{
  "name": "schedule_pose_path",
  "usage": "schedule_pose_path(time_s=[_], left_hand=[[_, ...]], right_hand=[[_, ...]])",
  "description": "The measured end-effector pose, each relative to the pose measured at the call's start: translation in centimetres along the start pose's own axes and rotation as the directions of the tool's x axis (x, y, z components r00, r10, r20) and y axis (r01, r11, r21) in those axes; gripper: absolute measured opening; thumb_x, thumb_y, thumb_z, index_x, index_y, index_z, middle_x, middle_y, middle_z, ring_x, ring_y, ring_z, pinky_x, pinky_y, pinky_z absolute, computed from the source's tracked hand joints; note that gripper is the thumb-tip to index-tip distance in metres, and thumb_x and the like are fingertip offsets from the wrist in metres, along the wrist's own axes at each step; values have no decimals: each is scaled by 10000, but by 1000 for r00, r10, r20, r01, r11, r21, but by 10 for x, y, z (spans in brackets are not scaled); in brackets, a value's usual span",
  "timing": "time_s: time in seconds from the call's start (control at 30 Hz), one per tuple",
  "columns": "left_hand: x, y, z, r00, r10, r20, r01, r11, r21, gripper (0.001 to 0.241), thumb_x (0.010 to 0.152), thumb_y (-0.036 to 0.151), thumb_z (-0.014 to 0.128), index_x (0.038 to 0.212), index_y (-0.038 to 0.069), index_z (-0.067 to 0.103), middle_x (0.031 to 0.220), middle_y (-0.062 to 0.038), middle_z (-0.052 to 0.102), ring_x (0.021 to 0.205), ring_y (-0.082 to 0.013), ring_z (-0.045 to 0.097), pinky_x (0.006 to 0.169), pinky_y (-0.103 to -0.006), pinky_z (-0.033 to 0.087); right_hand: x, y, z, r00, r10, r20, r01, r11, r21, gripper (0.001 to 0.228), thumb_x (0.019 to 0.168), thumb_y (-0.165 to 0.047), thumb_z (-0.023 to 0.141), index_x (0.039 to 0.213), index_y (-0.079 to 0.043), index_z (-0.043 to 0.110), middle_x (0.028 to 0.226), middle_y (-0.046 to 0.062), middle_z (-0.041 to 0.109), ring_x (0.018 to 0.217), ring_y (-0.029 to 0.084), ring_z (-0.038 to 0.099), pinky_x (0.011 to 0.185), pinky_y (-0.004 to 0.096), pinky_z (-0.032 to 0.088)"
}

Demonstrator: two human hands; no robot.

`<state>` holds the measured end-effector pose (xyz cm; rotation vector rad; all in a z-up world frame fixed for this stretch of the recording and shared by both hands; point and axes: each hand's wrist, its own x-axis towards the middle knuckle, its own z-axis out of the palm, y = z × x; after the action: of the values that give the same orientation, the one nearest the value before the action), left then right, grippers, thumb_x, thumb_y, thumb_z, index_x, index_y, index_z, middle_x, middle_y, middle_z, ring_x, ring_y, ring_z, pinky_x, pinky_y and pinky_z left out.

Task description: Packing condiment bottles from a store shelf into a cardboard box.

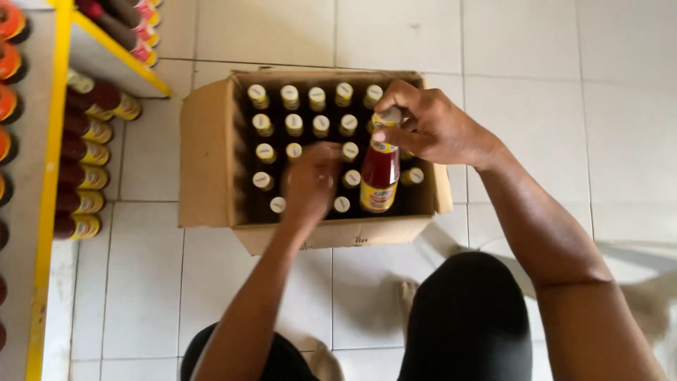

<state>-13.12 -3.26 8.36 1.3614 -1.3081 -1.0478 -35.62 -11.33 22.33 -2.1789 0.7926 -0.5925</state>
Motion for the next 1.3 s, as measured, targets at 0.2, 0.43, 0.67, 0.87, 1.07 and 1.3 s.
schedule_pose_path(time_s=[0.2,0.43,0.67,0.87,1.07,1.3], left_hand=[[8,31,54,927,22,375,7,997,-76,380,1102,347,475,1101,30,685,924,-97,773,814,-197,749,740,-344,590],[13,33,92,895,-103,434,-22,961,275,568,1055,515,379,1066,69,731,858,-213,728,855,-423,690,698,-491,525],[20,-4,117,847,-167,505,-87,893,441,638,1067,494,296,906,49,724,886,-231,731,884,-459,683,795,-537,516],[35,5,122,813,-318,488,56,876,479,742,1058,558,258,859,23,732,869,-241,739,879,-446,693,830,-522,534],[41,22,117,766,-443,466,196,852,486,761,1058,555,259,855,1,740,905,-223,763,845,-360,750,829,-472,570],[41,2,132,771,-375,515,93,866,492,715,1058,521,269,965,-5,743,1019,-249,756,935,-357,760,882,-473,575]], right_hand=[[-52,10,2,989,127,-77,-140,969,-202,286,945,-167,770,1090,-2,586,817,103,693,671,199,693,541,339,550],[-97,30,27,969,174,-176,-203,966,-159,314,927,-153,795,1094,3,580,956,137,714,839,233,732,642,328,621],[-124,57,75,920,260,-293,-282,959,-35,362,883,-98,787,1186,-23,605,1076,140,734,971,268,757,778,353,635],[-134,71,109,881,395,-262,-430,898,-94,447,809,-170,843,1161,-43,599,1009,137,731,910,304,737,780,403,591],[-137,95,134,884,430,-181,-463,857,-227,414,799,-202,850,1130,-76,635,959,115,744,860,306,729,777,427,591],[-130,101,141,789,602,-119,-606,733,-308,279,848,-239,805,1053,-77,706,958,129,767,847,293,743,808,404,594]])
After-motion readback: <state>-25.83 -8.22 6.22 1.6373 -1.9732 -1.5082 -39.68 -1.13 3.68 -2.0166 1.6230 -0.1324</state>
